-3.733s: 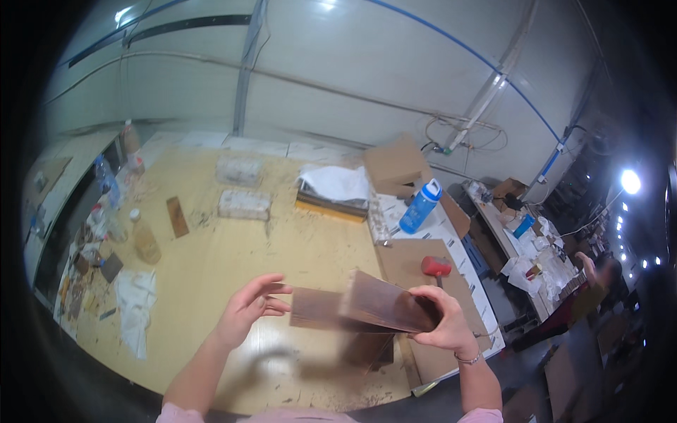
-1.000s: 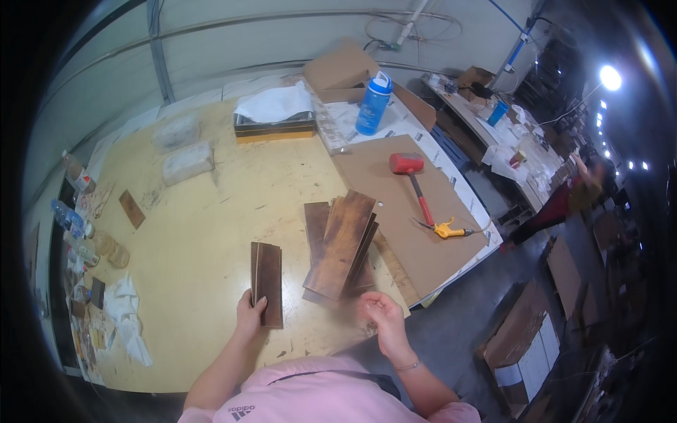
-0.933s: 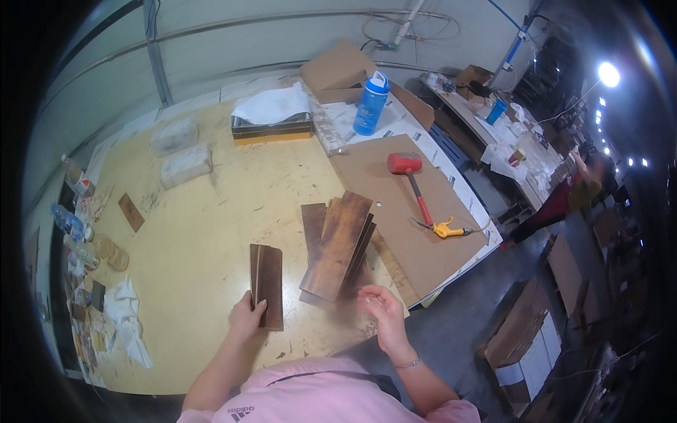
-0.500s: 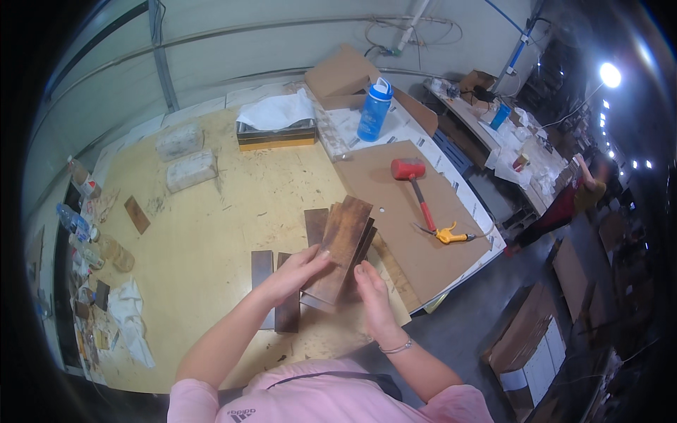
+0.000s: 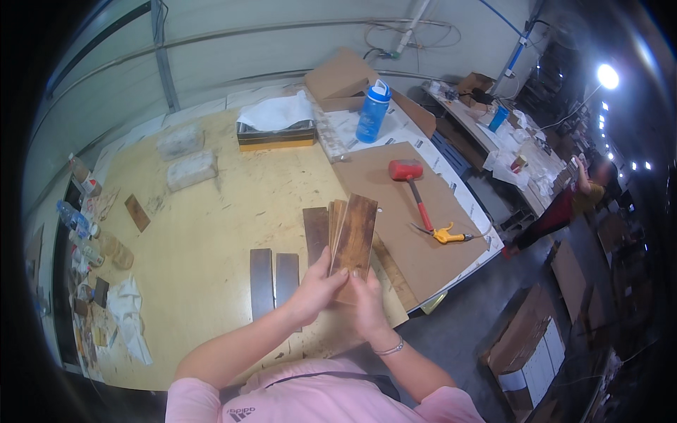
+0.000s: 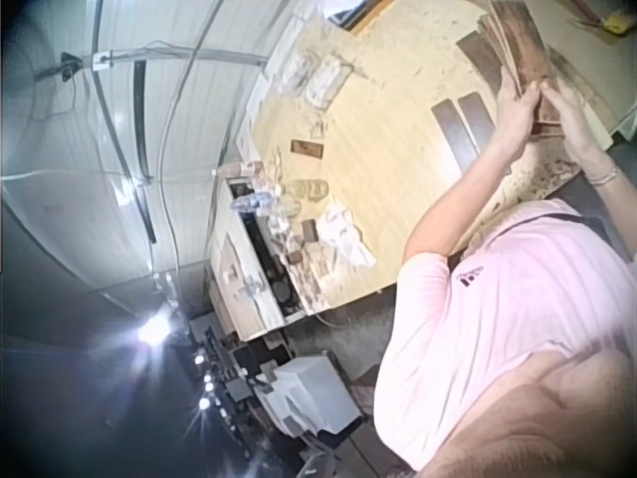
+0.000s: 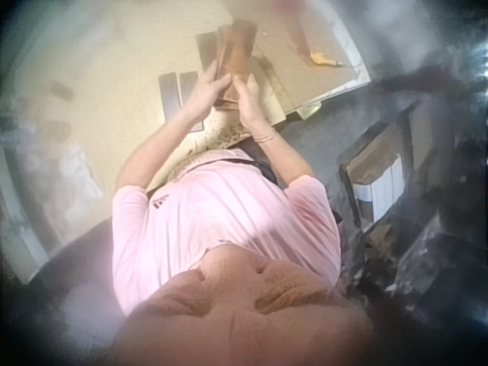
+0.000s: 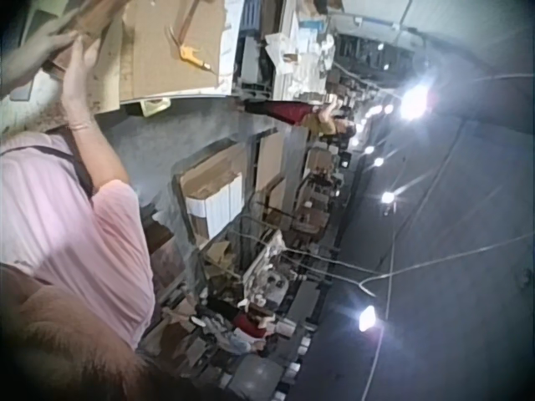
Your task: The person picks up several wooden panels from a floor pallet, carries them to a workbench, and stacks them into organized piles by hand, carefully aligning the edges.
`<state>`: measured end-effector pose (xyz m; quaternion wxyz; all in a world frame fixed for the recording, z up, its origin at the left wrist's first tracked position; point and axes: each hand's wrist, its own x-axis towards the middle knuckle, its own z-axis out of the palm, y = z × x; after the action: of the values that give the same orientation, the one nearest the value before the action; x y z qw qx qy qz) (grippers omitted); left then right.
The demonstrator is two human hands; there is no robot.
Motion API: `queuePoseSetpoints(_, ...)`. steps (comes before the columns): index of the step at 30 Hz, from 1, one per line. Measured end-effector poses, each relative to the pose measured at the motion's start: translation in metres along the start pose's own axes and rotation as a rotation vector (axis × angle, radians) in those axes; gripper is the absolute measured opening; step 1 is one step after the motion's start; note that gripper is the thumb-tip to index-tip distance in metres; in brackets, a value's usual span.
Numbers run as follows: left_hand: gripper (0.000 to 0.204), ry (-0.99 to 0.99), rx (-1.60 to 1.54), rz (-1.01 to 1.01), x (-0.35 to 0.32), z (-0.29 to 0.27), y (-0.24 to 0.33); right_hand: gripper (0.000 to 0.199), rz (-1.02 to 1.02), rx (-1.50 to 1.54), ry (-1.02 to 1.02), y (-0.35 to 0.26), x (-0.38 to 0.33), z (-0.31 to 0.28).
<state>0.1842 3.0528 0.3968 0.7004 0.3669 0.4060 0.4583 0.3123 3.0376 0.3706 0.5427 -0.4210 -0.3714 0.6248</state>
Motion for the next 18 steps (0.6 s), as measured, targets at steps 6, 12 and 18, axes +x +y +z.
queuePoseSetpoints(6, 0.080, 0.093, -0.027, 0.109, -0.011, 0.005, -0.001, 0.047, -0.062, -0.133, -0.161, -0.031, 0.004, 0.003)
queuePoseSetpoints(12, 0.072, 0.167, 0.024, 0.126, -0.062, -0.029, 0.006, 0.058, -0.191, -0.299, -0.249, 0.008, -0.014, 0.030)
queuePoseSetpoints(18, 0.070, 0.283, -0.042, 0.040, -0.108, -0.082, -0.017, 0.067, -0.078, -0.491, -0.334, 0.072, -0.038, 0.063)
